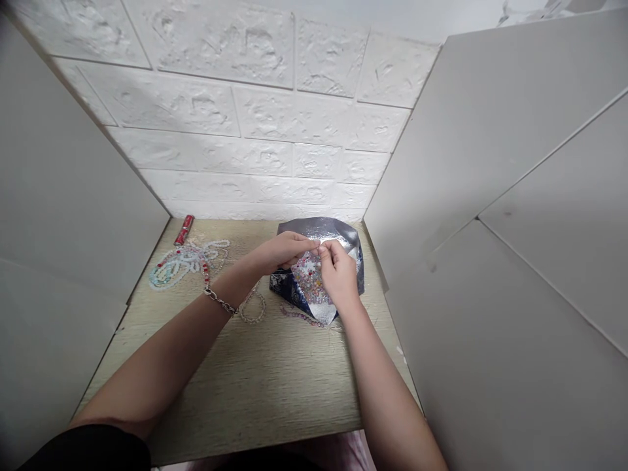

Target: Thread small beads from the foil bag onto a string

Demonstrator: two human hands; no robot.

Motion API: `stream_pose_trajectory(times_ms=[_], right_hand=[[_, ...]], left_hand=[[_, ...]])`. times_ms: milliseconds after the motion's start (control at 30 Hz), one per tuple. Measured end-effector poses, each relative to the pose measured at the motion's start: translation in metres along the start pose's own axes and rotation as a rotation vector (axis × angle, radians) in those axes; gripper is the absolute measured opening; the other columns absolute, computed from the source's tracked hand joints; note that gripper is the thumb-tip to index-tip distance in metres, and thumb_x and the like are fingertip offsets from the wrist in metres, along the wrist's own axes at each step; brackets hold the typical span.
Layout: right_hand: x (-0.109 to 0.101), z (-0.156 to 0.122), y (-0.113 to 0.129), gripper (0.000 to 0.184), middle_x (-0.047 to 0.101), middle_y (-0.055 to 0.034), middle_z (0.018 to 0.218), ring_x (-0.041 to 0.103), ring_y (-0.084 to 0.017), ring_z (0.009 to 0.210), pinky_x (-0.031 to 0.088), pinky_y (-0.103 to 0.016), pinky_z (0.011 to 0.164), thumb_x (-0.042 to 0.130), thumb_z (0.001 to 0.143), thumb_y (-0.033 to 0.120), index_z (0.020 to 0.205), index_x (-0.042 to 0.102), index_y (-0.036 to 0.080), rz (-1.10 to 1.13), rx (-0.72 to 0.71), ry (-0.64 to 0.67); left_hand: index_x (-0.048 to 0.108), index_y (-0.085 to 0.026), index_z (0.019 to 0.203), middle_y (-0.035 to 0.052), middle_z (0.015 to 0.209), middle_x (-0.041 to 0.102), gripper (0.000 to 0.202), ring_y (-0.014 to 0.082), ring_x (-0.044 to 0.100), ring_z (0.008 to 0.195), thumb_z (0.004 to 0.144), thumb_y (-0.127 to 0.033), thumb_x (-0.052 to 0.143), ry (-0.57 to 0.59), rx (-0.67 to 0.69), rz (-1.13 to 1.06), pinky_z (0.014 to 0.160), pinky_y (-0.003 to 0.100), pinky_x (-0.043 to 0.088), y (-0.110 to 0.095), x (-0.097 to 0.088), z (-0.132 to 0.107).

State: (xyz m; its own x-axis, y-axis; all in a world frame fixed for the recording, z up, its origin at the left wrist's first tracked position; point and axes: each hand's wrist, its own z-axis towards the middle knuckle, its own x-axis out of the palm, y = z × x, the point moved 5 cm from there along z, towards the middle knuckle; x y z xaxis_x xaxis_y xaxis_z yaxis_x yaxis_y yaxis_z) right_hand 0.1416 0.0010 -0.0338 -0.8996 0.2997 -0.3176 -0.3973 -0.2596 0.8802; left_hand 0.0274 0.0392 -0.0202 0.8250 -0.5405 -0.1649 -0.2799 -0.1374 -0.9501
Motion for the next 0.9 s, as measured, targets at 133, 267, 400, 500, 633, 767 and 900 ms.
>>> stream_pose_trajectory(times_ms=[133,267,400,500,633,767,900], right_hand=[[0.0012,-0.0015,0.0027,0.027,0.045,0.004,0.051,0.04,-0.01,0.048,0.029,-0.022,0.048,0.038,0.081,0.039,0.063,0.045,0.02,-0.032,0.002,0.008],[0.0019,-0.0008,0.0004,0.028,0.041,0.0044,0.049,0.036,-0.009,0.046,0.027,-0.021,0.046,0.039,0.081,0.039,0.061,0.045,0.019,-0.029,0.032,0.029],[0.003,-0.0003,-0.0048,0.021,0.037,0.0064,0.046,0.03,-0.007,0.04,0.022,-0.02,0.041,0.046,0.076,0.04,0.069,0.049,0.02,0.038,0.088,0.032],[0.0043,0.0,-0.0058,0.02,0.036,0.0077,0.044,0.026,-0.006,0.037,0.022,-0.02,0.039,0.051,0.073,0.039,0.074,0.051,0.02,0.085,0.104,0.034],[0.0032,0.001,-0.0025,0.027,0.045,0.0042,0.049,0.035,-0.008,0.042,0.029,-0.021,0.042,0.046,0.075,0.044,0.069,0.052,0.018,0.108,0.078,0.023],[0.0019,0.0022,-0.003,0.03,0.048,0.0029,0.055,0.039,-0.008,0.046,0.032,-0.021,0.045,0.046,0.075,0.045,0.065,0.051,0.018,0.137,0.088,0.008],[0.0029,0.0023,-0.0068,0.026,0.038,0.0062,0.049,0.033,-0.006,0.041,0.031,-0.02,0.042,0.048,0.075,0.042,0.064,0.05,0.019,0.249,0.157,-0.006]], left_hand=[[0.055,-0.017,0.065,-0.0027,0.048,0.037,0.037,0.0019,0.019,0.034,0.066,-0.054,0.052,0.044,-0.046,-0.066,0.036,0.023,0.008,0.0032,0.0047,-0.0013],[0.053,-0.017,0.064,0.0003,0.056,0.048,0.04,0.001,0.017,0.034,0.065,-0.056,0.051,0.095,-0.072,-0.082,0.039,0.024,0.004,0.0036,0.0077,-0.0022],[0.053,-0.016,0.07,0.0025,0.062,0.054,0.036,0.0005,0.015,0.033,0.067,-0.052,0.051,0.083,-0.073,-0.11,0.039,0.024,0.003,0.0002,0.0068,-0.004],[0.051,-0.015,0.071,0.0023,0.062,0.054,0.034,0.0,0.016,0.033,0.07,-0.049,0.049,0.078,-0.076,-0.119,0.039,0.022,0.004,-0.0018,0.0065,-0.0049],[0.051,-0.015,0.07,0.0034,0.066,0.056,0.036,-0.0003,0.016,0.034,0.071,-0.05,0.047,0.107,-0.086,-0.071,0.037,0.021,0.005,-0.0002,0.0078,-0.0032],[0.053,-0.015,0.069,-0.0007,0.055,0.046,0.036,0.0003,0.017,0.034,0.069,-0.051,0.048,0.112,-0.066,-0.061,0.038,0.022,0.006,0.0029,0.0074,-0.0004],[0.054,-0.016,0.066,-0.0068,0.042,0.023,0.026,0.0012,0.015,0.033,0.07,-0.042,0.053,0.103,-0.037,-0.066,0.039,0.022,0.006,0.0046,0.0062,0.0013]])
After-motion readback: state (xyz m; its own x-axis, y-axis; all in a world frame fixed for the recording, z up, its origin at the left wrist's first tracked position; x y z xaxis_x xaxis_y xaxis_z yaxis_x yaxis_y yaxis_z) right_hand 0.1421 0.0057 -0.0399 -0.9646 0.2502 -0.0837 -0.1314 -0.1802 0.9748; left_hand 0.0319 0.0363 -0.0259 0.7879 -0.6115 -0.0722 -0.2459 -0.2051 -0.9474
